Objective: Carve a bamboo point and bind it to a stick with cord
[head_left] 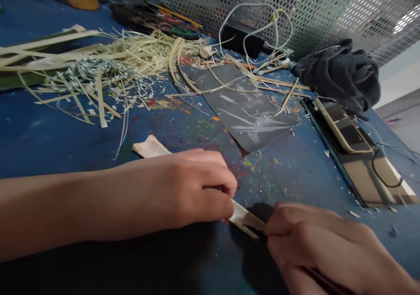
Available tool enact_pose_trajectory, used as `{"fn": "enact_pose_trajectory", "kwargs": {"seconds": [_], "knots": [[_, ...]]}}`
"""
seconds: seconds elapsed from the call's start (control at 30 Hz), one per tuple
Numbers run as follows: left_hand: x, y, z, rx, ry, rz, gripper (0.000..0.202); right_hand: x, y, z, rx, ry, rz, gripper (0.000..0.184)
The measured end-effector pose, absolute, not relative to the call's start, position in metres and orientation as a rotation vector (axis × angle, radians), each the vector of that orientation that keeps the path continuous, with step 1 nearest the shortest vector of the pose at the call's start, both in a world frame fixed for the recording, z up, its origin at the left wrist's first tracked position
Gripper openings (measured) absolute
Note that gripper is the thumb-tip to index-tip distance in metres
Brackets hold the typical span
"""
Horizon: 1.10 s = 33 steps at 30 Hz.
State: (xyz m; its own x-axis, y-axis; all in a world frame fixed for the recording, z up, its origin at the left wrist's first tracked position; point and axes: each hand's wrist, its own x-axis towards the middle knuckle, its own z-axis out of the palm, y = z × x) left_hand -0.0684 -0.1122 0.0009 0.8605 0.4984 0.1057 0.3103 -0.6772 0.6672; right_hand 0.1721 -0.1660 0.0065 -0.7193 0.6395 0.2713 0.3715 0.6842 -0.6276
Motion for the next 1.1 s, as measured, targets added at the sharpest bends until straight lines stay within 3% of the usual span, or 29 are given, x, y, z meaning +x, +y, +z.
{"fn": "enact_pose_trajectory", "kwargs": {"seconds": [0.13, 0.3, 0.4, 0.53, 0.67, 0.83, 1.1], "knots": [[-0.065, -0.110, 0.008, 2.348, 0.614, 0.331, 0.019, 0.183, -0.171, 0.008, -0.877, -2.165, 0.902, 0.025], [-0.069, -0.121, 0.005, 2.423, 0.627, 0.419, 0.016, 0.190, -0.174, 0.011, -1.192, -1.903, 0.695, 0.014], [-0.073, -0.126, 0.003, 2.573, 0.435, 0.476, 0.019, 0.181, -0.168, 0.018, -0.950, -2.153, 0.726, 0.016], [-0.070, -0.119, 0.009, 2.572, 0.226, 0.289, 0.024, 0.171, -0.164, 0.019, -0.652, -2.277, 0.827, 0.025], [-0.063, -0.114, 0.014, 2.628, 0.144, 0.192, 0.024, 0.176, -0.165, 0.006, -0.605, -2.377, 0.857, 0.021], [-0.064, -0.110, 0.010, 2.421, 0.216, 0.190, 0.025, 0.173, -0.164, -0.001, -0.518, -2.371, 0.961, 0.037], [-0.067, -0.109, 0.004, 2.426, 0.182, 0.294, 0.025, 0.176, -0.166, -0.008, -0.544, -2.462, 0.897, 0.037]]}}
